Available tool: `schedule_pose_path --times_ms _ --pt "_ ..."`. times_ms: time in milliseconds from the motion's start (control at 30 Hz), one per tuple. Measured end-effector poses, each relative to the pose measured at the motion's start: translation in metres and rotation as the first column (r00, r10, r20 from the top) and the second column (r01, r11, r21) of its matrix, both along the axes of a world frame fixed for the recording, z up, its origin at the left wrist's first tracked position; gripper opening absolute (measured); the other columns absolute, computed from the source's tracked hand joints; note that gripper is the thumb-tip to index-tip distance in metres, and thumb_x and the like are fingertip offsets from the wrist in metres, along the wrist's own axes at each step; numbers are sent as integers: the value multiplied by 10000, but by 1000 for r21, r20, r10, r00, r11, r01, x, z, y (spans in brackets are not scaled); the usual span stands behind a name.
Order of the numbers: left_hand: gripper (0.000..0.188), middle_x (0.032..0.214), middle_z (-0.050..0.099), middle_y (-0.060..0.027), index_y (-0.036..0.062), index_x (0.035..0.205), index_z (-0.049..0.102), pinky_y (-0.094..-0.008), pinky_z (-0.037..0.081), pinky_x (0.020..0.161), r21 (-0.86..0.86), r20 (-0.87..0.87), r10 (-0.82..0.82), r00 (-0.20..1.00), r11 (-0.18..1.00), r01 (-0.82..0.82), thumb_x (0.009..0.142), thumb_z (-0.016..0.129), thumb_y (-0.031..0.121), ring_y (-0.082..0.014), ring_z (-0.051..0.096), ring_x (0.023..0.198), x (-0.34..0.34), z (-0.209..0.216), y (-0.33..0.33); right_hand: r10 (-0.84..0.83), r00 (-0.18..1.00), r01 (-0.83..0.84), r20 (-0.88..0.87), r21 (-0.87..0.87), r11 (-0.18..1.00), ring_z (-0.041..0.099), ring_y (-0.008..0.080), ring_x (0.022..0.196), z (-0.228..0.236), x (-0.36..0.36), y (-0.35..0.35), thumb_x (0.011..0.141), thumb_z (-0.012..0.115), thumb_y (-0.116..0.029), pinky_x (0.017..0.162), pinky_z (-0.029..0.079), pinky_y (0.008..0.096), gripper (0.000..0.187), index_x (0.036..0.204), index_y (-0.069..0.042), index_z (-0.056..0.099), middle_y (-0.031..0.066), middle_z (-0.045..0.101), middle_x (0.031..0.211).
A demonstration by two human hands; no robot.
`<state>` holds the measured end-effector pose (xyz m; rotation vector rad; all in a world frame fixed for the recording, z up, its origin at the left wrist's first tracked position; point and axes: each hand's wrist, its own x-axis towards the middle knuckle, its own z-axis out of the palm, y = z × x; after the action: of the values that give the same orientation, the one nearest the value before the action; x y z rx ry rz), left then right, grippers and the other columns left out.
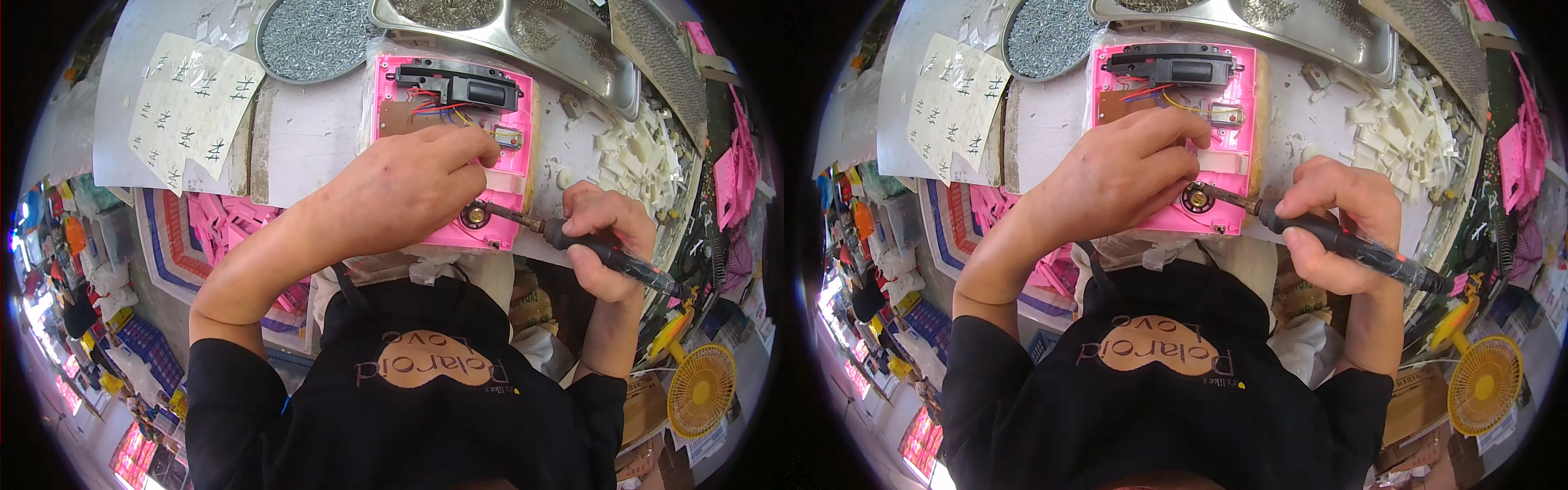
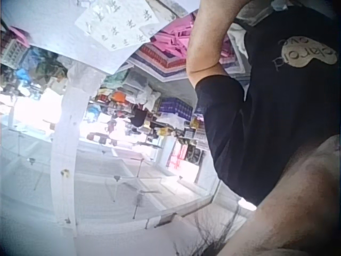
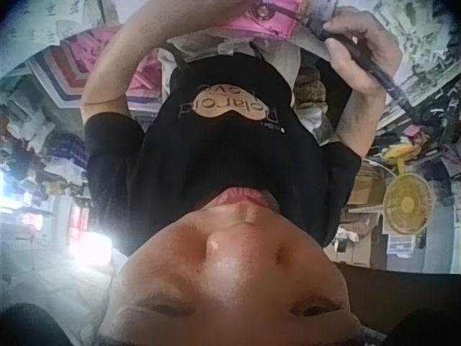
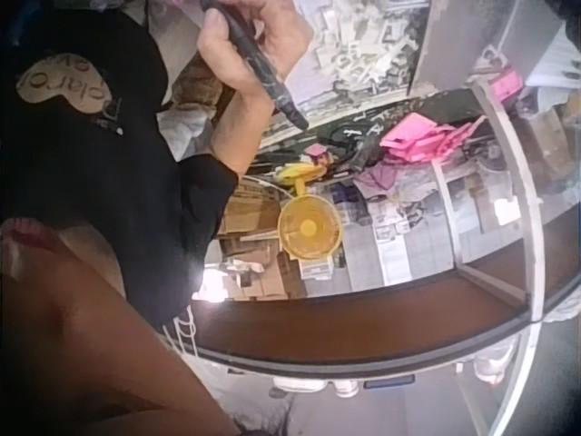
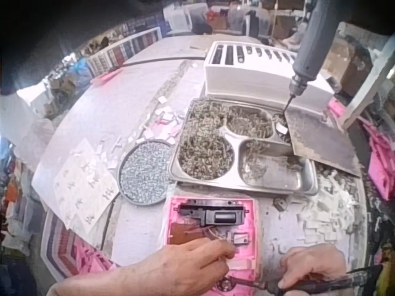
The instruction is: Assembling internal electronic components and soldering wires inside a pink plastic case, then securing the cover with screws.
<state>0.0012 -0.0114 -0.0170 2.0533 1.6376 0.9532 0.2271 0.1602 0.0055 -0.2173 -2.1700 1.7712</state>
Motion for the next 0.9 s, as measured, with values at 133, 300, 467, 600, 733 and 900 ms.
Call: schedule_pose_path --times_ms 133,300,467,600,733,900 --pt "165 1121 631 -109 32 932 628 -409 565 822 4 7 3 1000 1000 -3 802 729 40 -324 658 987 0 -2 0 13 999 -13 31 -7 1000 497 140 565 2 -2 0 684 711 -89 550 387 272 241 910 -9 685 72 611 727" --pt "163 1114 632 -107 36 932 631 -408 565 818 -8 14 4 1000 1000 -4 800 727 38 -322 658 985 0 -1 -1 35 999 -36 42 22 999 493 138 559 5 -5 2 681 709 -82 549 389 274 236 904 -11 681 68 611 729" --pt "157 1110 629 -108 35 927 629 -410 564 816 -16 11 0 1000 1000 0 804 726 37 -322 657 980 0 0 0 16 1000 -16 -2 63 998 498 167 580 7 -1 6 684 709 -85 566 406 290 226 894 -10 672 61 591 700" --pt "150 1107 629 -107 33 920 625 -408 564 816 -18 4 -7 1000 1000 7 809 727 36 -322 656 981 0 -1 0 -27 999 29 -30 52 998 511 197 600 11 7 8 700 714 -97 587 420 302 233 908 -4 668 59 584 685" --pt "150 1092 628 -105 36 911 624 -405 563 805 -9 21 -10 1000 1000 10 811 736 37 -316 658 966 -2 0 0 -20 998 23 -56 55 998 516 205 594 10 7 8 706 720 -111 626 445 326 246 917 4 669 63 580 666" --pt "138 1076 625 -99 45 897 636 -401 562 784 -23 65 -20 998 999 21 813 746 37 -308 662 937 -4 4 0 -15 998 19 -68 46 999 513 200 572 11 4 8 705 724 -117 667 472 350 251 917 8 675 58 572 636"
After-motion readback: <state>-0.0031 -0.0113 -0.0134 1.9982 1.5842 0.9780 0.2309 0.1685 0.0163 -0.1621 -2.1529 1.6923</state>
